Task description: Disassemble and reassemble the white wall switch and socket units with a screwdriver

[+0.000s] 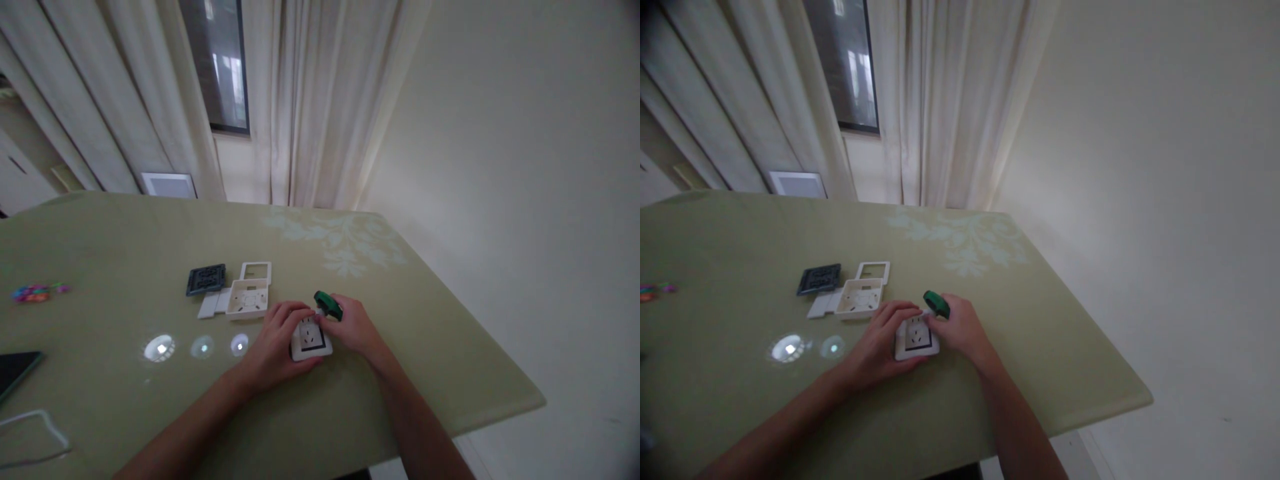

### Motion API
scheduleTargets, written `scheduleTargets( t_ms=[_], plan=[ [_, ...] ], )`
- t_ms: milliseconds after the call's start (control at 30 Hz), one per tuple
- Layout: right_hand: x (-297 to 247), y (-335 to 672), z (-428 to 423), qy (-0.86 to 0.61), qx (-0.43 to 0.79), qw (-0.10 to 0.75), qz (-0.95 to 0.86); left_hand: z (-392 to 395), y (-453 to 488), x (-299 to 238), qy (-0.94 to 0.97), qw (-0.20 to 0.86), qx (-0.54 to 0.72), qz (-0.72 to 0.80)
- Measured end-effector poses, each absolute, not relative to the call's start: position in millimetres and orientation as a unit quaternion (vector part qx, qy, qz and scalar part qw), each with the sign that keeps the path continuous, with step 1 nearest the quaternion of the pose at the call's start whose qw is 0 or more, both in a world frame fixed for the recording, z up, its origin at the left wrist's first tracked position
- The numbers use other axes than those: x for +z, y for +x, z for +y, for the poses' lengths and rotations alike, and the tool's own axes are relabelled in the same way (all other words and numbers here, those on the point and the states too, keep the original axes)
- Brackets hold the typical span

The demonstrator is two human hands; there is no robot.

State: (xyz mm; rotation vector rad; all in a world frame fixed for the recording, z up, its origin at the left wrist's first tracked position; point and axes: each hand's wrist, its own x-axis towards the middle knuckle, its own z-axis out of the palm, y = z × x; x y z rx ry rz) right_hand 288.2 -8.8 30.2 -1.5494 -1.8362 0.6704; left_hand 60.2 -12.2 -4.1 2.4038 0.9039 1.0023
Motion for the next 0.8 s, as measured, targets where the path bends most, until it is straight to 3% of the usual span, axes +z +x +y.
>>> scheduleTargets(
  t_ms=[200,400,633,800],
  plan=[
    [36,291,-7,-0.628,0.209,0.331,-0.672,-14,60,-6,0.832,0.197,0.391,0.34],
    [63,299,42,-0.709,0.128,0.262,-0.642,-5,53,-28,0.844,0.205,0.334,0.366],
    [55,259,133,-0.728,0.172,0.164,-0.644,-7,53,-12,0.852,0.257,0.283,0.359],
    [39,242,147,-0.702,0.213,0.216,-0.644,-11,49,-4,0.858,0.255,0.271,0.355]
  ],
)
